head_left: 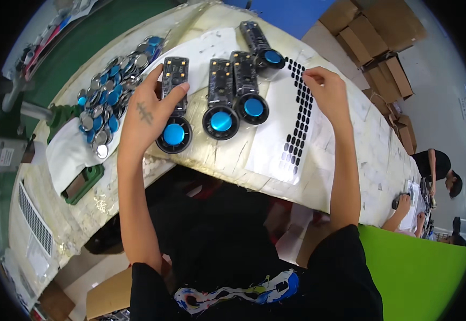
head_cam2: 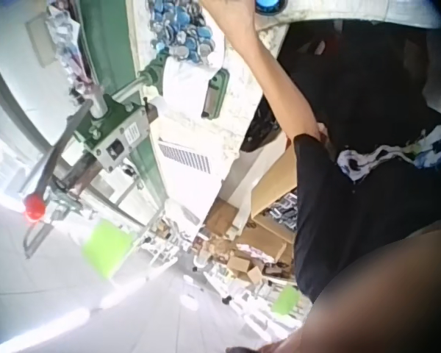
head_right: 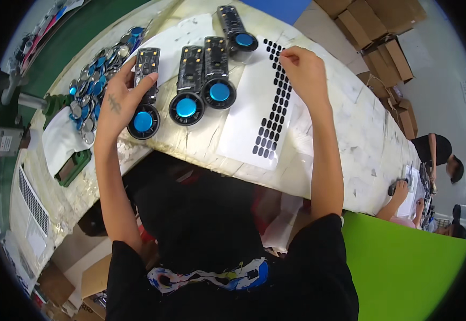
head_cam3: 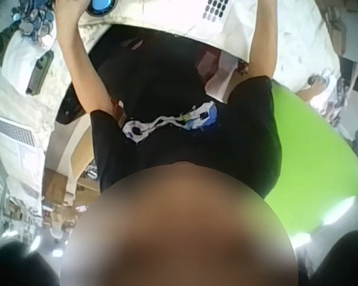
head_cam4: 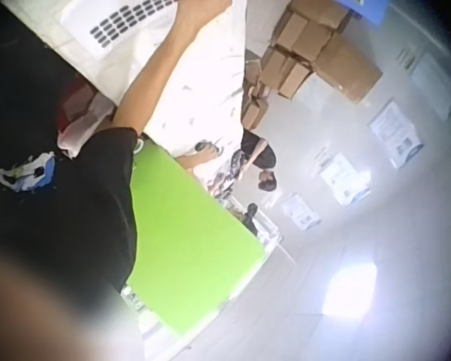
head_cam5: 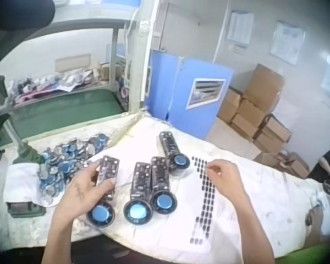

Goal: Manually assemble electronic components by applying stickers and using a manual press machine.

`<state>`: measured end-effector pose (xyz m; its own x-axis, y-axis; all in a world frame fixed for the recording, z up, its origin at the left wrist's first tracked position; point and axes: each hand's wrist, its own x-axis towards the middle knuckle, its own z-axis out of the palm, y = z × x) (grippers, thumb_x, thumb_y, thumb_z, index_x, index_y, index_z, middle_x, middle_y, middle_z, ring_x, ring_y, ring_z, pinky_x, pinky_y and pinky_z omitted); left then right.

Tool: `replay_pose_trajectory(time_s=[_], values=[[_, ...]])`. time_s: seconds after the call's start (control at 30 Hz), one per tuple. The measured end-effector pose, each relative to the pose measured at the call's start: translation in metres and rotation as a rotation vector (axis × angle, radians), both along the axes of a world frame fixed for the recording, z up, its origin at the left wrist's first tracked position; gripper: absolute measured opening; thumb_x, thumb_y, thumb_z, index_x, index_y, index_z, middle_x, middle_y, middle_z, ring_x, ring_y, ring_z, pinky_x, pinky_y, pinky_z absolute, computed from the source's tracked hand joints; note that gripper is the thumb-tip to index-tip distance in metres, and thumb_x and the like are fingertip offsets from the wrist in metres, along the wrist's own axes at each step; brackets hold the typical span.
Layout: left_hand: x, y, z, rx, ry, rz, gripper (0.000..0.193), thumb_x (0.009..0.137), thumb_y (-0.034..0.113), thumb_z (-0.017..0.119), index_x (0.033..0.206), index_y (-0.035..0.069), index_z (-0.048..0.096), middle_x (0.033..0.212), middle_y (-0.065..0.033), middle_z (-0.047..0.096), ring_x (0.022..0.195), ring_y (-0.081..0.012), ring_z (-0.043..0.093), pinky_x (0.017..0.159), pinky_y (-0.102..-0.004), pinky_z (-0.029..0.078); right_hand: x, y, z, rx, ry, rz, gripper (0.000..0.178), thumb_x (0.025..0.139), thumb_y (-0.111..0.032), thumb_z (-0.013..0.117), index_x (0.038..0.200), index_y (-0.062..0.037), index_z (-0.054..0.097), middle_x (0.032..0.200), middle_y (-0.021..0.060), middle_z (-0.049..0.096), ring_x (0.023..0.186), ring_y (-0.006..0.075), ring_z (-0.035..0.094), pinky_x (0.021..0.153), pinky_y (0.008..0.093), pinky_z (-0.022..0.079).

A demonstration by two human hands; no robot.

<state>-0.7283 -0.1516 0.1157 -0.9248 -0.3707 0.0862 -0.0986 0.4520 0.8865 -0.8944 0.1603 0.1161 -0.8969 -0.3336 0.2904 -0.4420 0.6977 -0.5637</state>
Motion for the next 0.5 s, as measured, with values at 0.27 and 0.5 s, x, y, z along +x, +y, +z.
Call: replay_pose_trajectory(time_s=[0.27,0.5], values=[[-0.024,0.029,0.028,-0.642,0.237,-0.008,0.037,0.087,0.020,0.067,0.115,-0.004,0.061,0.081,-0.0199,0.065,0.081,-0.0383,0.061,0.078,-0.0444,0.050,-0.056,-0.018,-0.014,0.132,-0.031,0.033,0.026,0.078,-0.023,0.070,0.096,-0.0056,0.075,0.086,0.0114,0.072,0.080,0.0256,0.068,0.077,0.0339,0.052],[-0.038,0.067,0.025,-0.672,-0.067,-0.118,0.068,0.087,0.031,0.067,0.141,-0.001,0.041,0.073,-0.0251,0.065,0.071,-0.0432,0.065,0.069,-0.0481,0.051,-0.066,-0.030,-0.013,0.155,-0.091,0.029,0.022,0.075,-0.019,0.074,0.093,-0.0069,0.076,0.083,0.0100,0.073,0.077,0.0223,0.069,0.075,0.0322,0.054]])
